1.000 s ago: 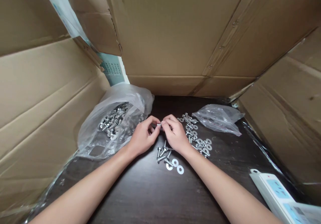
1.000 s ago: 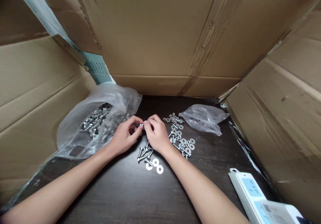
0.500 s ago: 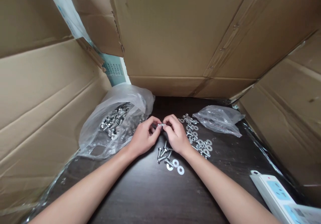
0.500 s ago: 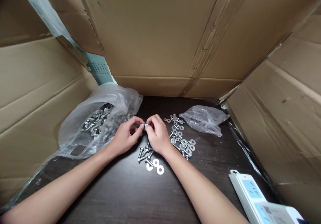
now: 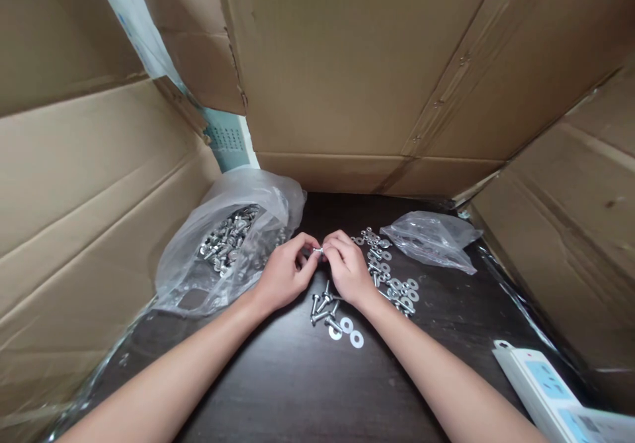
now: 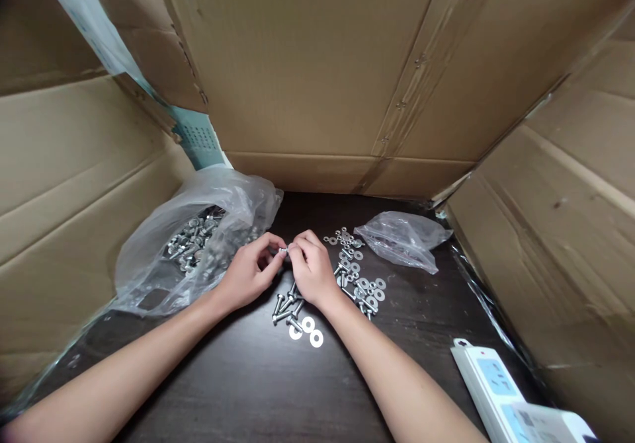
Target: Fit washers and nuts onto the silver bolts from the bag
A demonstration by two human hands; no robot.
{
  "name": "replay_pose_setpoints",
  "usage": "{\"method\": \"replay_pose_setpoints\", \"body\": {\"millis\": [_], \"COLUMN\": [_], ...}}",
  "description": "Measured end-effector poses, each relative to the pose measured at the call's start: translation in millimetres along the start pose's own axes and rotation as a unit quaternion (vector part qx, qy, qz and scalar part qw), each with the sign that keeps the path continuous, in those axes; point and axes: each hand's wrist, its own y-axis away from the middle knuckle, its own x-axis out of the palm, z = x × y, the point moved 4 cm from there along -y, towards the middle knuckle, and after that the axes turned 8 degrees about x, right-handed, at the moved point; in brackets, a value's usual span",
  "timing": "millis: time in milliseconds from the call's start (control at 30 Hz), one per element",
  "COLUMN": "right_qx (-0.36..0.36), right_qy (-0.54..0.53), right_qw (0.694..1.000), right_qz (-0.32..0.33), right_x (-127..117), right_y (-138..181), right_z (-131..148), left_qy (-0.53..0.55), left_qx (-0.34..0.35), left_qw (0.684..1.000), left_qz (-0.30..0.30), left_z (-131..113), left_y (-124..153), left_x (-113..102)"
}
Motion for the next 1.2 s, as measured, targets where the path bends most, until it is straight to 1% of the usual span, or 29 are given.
{"method": "replay_pose_setpoints", "body": {"millis": [300, 433, 700, 933, 1033, 1200], "right_qx": [-0.001, 0.023, 0.076, 0.108, 0.106, 0.034], "right_qy": [-0.005, 0.001, 0.000, -0.051, -0.068, -0.082], "right_qw": [0.999, 0.997, 0.993, 0.987, 0.987, 0.996], "right_qz": [-0.041, -0.074, -0.090, -0.109, -0.096, -0.020], "right_x": [-3.9, -5.4, -6.5, -11.7, -9.8, 1.2], "right_y": [-0.3, -0.2, -0.8, -3.4, -2.3, 1.4], "right_z": [-0.8, -6.8, -15.1, -20.1, -18.3, -8.3], "left_qy": [-0.005, -0.009, -0.004, -0.006, -0.005, -0.003], "left_qx": [-0.011, -0.016, -0.022, -0.022, -0.025, -0.034], "left_qw": [1.000, 1.000, 1.000, 1.000, 1.000, 0.999], "left_qz": [-0.009, -0.014, -0.006, -0.007, -0.005, -0.008], "left_z": [2.1, 2.0, 2.2, 2.3, 1.9, 2.4], "left_y": [-0.4, -0.5, -0.4, -0.3, -1.0, -1.7], "left_x": [0.5, 0.2, 0.5, 0.8, 1.1, 0.1]}}
